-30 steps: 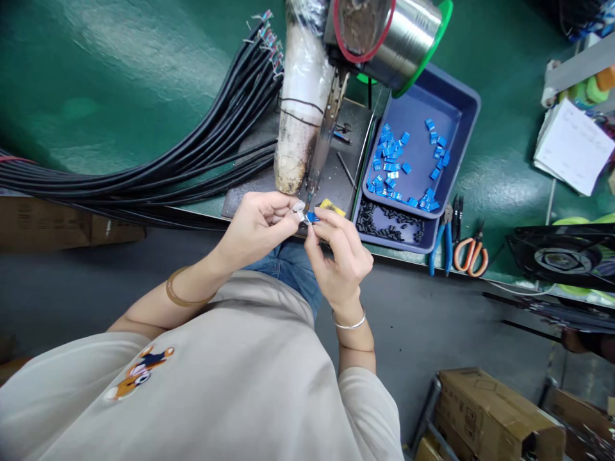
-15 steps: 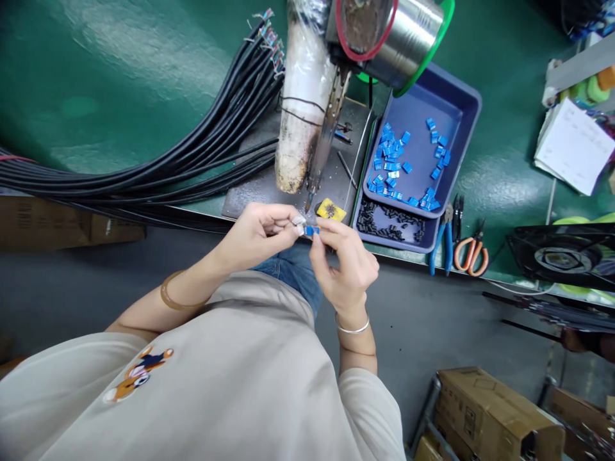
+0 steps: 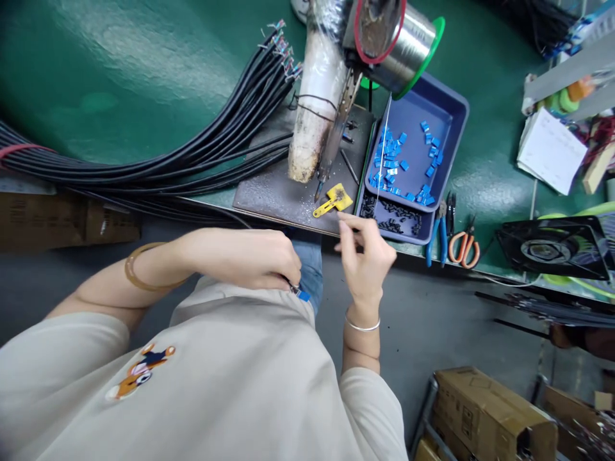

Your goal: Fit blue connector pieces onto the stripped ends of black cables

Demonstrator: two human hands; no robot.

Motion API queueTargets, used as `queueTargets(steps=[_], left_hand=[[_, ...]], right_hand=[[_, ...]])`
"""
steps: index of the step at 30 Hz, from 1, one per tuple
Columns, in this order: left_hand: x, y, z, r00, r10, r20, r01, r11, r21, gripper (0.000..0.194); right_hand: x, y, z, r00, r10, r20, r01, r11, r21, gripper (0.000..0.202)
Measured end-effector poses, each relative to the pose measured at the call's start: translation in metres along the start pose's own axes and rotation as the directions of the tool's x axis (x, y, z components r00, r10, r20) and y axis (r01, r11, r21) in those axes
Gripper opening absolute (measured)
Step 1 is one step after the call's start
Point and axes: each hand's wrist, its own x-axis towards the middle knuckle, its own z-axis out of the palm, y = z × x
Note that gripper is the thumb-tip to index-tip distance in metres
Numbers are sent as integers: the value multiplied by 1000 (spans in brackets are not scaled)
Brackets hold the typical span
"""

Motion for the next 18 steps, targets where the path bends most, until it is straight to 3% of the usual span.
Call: queueTargets(steps=[2, 4, 5, 7, 8, 9, 11, 14, 18], left_hand=[[3, 14, 11, 989, -46, -142, 83, 959, 271, 25], [6, 17, 24, 939, -71, -336, 178, 937, 300, 22], [7, 14, 29, 877, -108, -469, 227, 952, 205, 16], [7, 2, 36, 699, -269, -663, 233, 962, -144, 10], [7, -5, 39, 626, -375, -684, 185, 923, -337, 12], [7, -11, 40, 591, -459, -663, 126, 865, -486, 14], [5, -21, 41, 597, -542, -592, 44, 758, -650, 18], [5, -25, 41, 628, -548, -553, 6, 714, -701, 19], [8, -24, 39, 583, -563, -585, -35, 702, -711, 13]], right_hand=[[0, -7, -7, 979, 15, -204, 3, 996, 88, 8], [-1, -14, -14, 954, -2, -298, 41, 991, 125, 14], [-2, -17, -16, 959, -8, -283, 45, 991, 123, 17], [-2, -20, -17, 988, -3, -157, 17, 996, 85, 23], [-1, -20, -15, 997, 4, -74, 1, 998, 56, 23], [-1, -19, -13, 1000, 11, 0, -11, 999, 33, 22], [2, -17, -5, 994, 21, 112, -23, 1000, 14, 21], [5, -13, 7, 980, 51, 192, -63, 996, 61, 20], [3, -5, 14, 960, 143, 243, -195, 959, 205, 22]])
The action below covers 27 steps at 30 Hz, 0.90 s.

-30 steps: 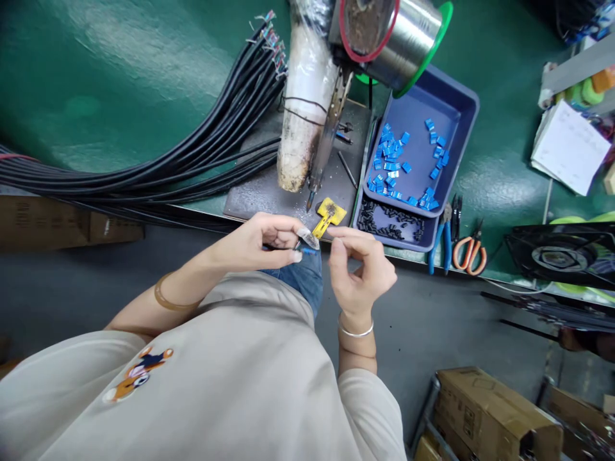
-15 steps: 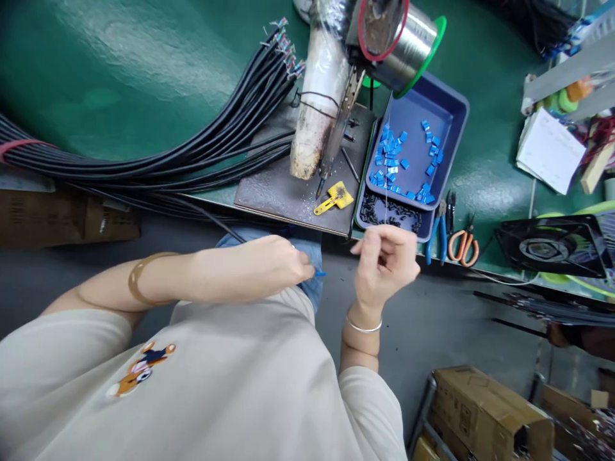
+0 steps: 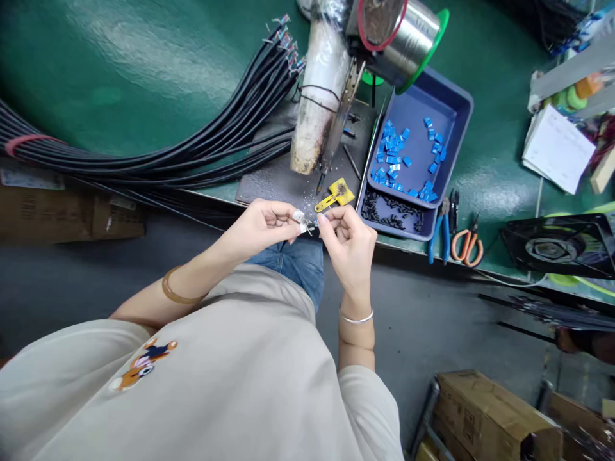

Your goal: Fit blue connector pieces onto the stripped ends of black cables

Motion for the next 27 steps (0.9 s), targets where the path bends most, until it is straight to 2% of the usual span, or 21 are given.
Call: queueTargets(steps=[3, 7, 11, 15, 17, 19, 21, 24, 26, 27], left_hand=[[2, 0, 1, 999, 23, -36, -23, 1000, -5, 13], [4, -2, 2, 990, 117, -78, -112, 992, 60, 10], [4, -2, 5, 977, 196, -80, -182, 971, 156, 6], [5, -4, 6, 973, 219, -71, -202, 960, 192, 6], [5, -5, 6, 974, 218, -68, -200, 959, 202, 7], [5, -5, 5, 971, 230, -58, -215, 956, 198, 8], [5, -4, 4, 965, 258, -39, -247, 952, 180, 8], [4, -3, 3, 954, 299, -7, -296, 946, 136, 6], [5, -4, 3, 953, 304, 1, -302, 948, 101, 7], [5, -5, 3, 954, 300, -6, -299, 950, 87, 9]], right_hand=[[-5, 5, 0, 998, -14, -62, 9, 997, -73, 21], [-11, 4, -2, 962, -166, -217, 120, 970, -211, 11], [-11, -3, -1, 934, -337, -120, 292, 912, -288, 9], [-8, -6, 3, 918, -386, -88, 347, 891, -293, 5], [-7, -7, 4, 925, -364, -108, 323, 905, -277, 5], [-7, -6, 5, 948, -291, -129, 257, 939, -227, 4], [-6, -4, 4, 979, -155, -134, 142, 985, -100, 5], [-4, 0, 4, 998, 44, -45, -37, 987, 156, 10], [-3, 2, 4, 997, 77, -7, -73, 969, 236, 13], [-2, 2, 4, 997, 64, -32, -54, 969, 241, 13]])
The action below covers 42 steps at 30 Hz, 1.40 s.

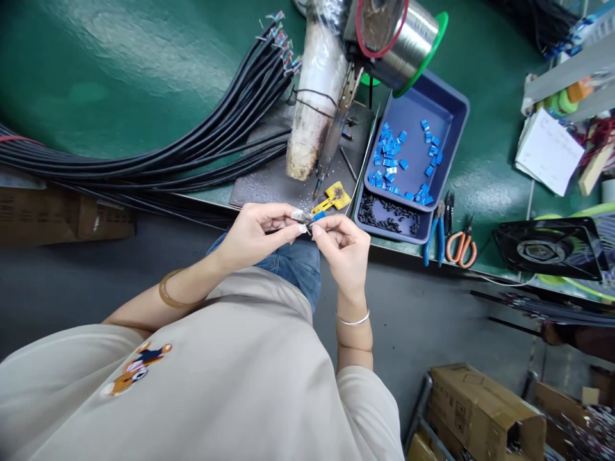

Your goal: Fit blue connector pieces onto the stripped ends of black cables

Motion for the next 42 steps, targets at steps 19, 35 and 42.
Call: queueTargets(steps=[19, 35, 42], left_hand=[[22, -6, 3, 988, 38, -149, -26, 996, 83, 10], [23, 2, 2, 987, 15, -161, 7, 991, 134, 11], [22, 3, 2, 992, -61, -110, 69, 995, 66, 12]], right_hand=[[2, 11, 10, 838, -534, -115, 458, 802, -385, 10], [6, 5, 11, 845, -522, -115, 442, 804, -399, 12], [2, 8, 11, 808, -582, -88, 472, 729, -495, 14]])
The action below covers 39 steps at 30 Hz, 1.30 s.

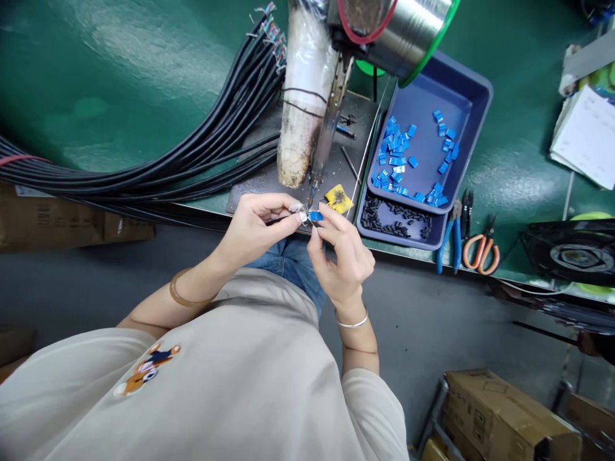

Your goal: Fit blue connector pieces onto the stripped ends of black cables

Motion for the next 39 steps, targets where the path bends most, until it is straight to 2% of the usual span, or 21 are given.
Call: queueTargets(steps=[4, 6, 8, 10, 12, 14, 18, 23, 27, 29, 31, 35, 39], left_hand=[[-3, 3, -1, 1000, -24, 3, 24, 1000, -2, 9], [-6, 4, -3, 1000, -30, -8, 30, 999, 14, 10], [-10, 5, -5, 1000, -26, 4, 26, 999, 33, 12], [-13, 6, -5, 1000, -14, 22, 13, 999, 52, 11], [-15, 7, -5, 999, -3, 36, 0, 997, 72, 9], [-17, 6, -4, 999, 14, 46, -19, 995, 94, 7], [-19, 3, -4, 997, 32, 65, -38, 994, 104, 8], [-21, -1, -5, 998, 36, 45, -41, 992, 120, 9], [-22, -2, -5, 995, 95, 34, -99, 983, 157, 10], [-23, -2, -5, 992, 125, 17, -126, 976, 179, 10], [-24, -3, -5, 987, 162, -3, -158, 965, 211, 10], [-25, -2, -5, 963, 268, -3, -256, 921, 295, 9], [-27, -1, -4, 936, 352, 25, -338, 871, 356, 10]], right_hand=[[0, -2, -2, 999, -25, -29, 24, 999, -27, 18], [2, -3, -5, 998, 61, 28, -61, 998, 17, 14], [4, -5, -9, 975, 189, 116, -200, 975, 92, 9], [5, -6, -15, 957, 268, 111, -283, 946, 156, 7], [6, -8, -22, 969, 245, 18, -245, 960, 139, 12], [7, -9, -27, 989, 149, -16, -148, 988, 44, 19], [5, -11, -29, 991, 36, 132, -31, 998, -46, 31], [3, -13, -22, 984, 89, 152, -92, 996, 7, 21], [3, -17, -21, 960, 254, 116, -267, 956, 124, 9], [2, -19, -22, 918, 382, 109, -395, 904, 161, 12], [2, -21, -23, 881, 453, 140, -471, 867, 161, 15], [2, -21, -23, 891, 406, 205, -426, 902, 66, 12], [3, -20, -20, 890, 392, 231, -415, 908, 58, 11]])
